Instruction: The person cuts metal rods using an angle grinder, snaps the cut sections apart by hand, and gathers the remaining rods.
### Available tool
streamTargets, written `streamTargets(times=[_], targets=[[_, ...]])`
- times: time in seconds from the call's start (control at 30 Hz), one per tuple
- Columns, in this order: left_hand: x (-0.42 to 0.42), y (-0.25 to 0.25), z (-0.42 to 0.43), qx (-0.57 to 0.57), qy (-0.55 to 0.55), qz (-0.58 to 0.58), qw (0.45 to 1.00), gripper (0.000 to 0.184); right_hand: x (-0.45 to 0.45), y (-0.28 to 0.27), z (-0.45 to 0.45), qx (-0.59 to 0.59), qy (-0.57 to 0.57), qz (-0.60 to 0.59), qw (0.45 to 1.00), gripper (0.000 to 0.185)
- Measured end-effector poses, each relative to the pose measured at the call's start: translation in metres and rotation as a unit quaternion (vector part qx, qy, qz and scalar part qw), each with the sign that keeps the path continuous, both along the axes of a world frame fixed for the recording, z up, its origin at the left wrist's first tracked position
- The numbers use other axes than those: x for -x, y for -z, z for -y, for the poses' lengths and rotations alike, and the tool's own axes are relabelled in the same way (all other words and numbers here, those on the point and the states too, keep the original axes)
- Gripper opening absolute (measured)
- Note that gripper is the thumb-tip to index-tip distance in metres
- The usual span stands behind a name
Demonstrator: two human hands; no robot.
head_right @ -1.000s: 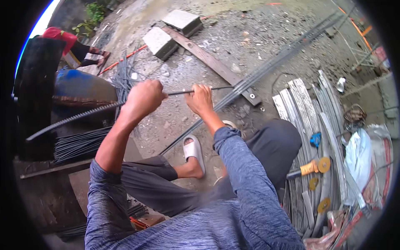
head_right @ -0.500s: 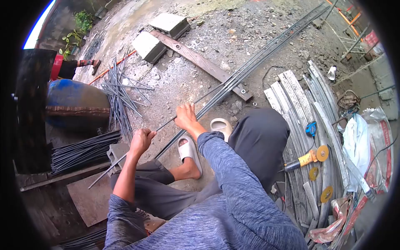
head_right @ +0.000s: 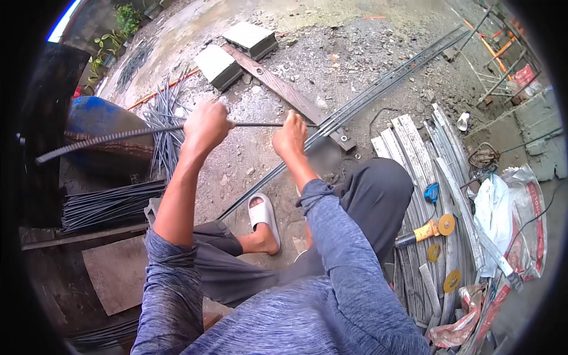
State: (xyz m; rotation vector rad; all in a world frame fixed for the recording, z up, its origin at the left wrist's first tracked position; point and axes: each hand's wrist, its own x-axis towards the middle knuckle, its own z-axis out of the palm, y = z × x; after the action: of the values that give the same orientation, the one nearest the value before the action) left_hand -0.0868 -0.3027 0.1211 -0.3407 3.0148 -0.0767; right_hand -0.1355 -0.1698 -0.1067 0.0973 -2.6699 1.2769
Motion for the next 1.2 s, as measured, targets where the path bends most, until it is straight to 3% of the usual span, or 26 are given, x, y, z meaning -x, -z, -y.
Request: streamTargets(times=[0.07,0.13,0.17,0.23,0.33,0.43,0.47,0.5,0.57,0.63,0.73,0.87,0.97,1.0,1.03,1.07,1.13,1.2], targets=[[-0.032,0.036,0.046,-0.005,-0.014,0.031,0.999,0.029,-0.001,-0.044,-0.022,0.004,-0.066,0.069,0.995,0.056],[-0.083,0.114,0.1,-0.07,-0.056,0.002,0.996,0.036,0.004,-0.089,-0.034,0.028,-0.156,0.128,0.979,0.057],[-0.107,0.16,0.132,-0.115,-0.059,0.027,0.991,0.037,0.011,-0.102,-0.032,0.049,-0.19,0.1,0.975,0.06],[-0.159,0.257,0.181,-0.205,-0.095,0.068,0.972,0.039,0.008,-0.182,-0.041,0.045,-0.257,0.11,0.959,0.051],[-0.204,0.304,0.183,-0.257,-0.158,0.063,0.951,0.047,0.005,-0.263,-0.069,0.056,-0.402,0.004,0.914,0.047],[-0.221,0.316,0.187,-0.276,-0.207,0.032,0.938,0.051,0.024,-0.289,-0.097,0.03,-0.438,-0.071,0.896,0.034],[-0.224,0.31,0.187,-0.281,-0.204,0.016,0.937,0.052,0.031,-0.285,-0.1,0.043,-0.415,-0.046,0.908,0.032],[-0.23,0.303,0.183,-0.282,-0.207,0.001,0.937,0.053,0.043,-0.258,-0.098,0.132,-0.378,-0.021,0.916,0.032],[-0.232,0.286,0.169,-0.276,-0.221,-0.057,0.934,0.048,0.039,-0.23,-0.099,-0.037,-0.245,-0.171,0.954,0.032],[-0.236,0.319,0.176,-0.313,-0.268,-0.083,0.907,0.047,0.016,-0.242,-0.095,0.029,-0.247,-0.107,0.963,0.031],[-0.23,0.345,0.174,-0.327,-0.263,-0.236,0.877,0.057,0.006,-0.251,-0.084,0.152,-0.326,-0.065,0.931,0.032],[-0.196,0.326,0.208,-0.318,-0.341,-0.304,0.831,0.055,-0.012,-0.266,-0.089,-0.01,-0.37,-0.027,0.929,0.034],[-0.137,0.262,0.305,-0.193,-0.302,-0.393,0.847,0.047,-0.015,-0.264,-0.091,-0.03,-0.387,-0.02,0.922,0.035],[-0.119,0.229,0.338,-0.187,-0.33,-0.371,0.848,0.041,-0.015,-0.261,-0.092,-0.033,-0.396,-0.032,0.917,0.034],[-0.096,0.173,0.331,-0.04,-0.426,-0.362,0.828,0.051,-0.015,-0.259,-0.091,-0.034,-0.406,-0.042,0.912,0.034],[-0.078,0.139,0.337,-0.042,-0.487,-0.375,0.787,0.057,-0.014,-0.259,-0.09,-0.031,-0.4,-0.02,0.916,0.034],[-0.065,0.121,0.353,-0.013,-0.475,-0.264,0.839,0.056,-0.016,-0.264,-0.088,-0.021,-0.387,0.028,0.922,0.034],[-0.064,0.145,0.323,-0.012,-0.387,-0.186,0.903,0.045,-0.014,-0.27,-0.083,-0.041,-0.384,0.013,0.922,0.034]])
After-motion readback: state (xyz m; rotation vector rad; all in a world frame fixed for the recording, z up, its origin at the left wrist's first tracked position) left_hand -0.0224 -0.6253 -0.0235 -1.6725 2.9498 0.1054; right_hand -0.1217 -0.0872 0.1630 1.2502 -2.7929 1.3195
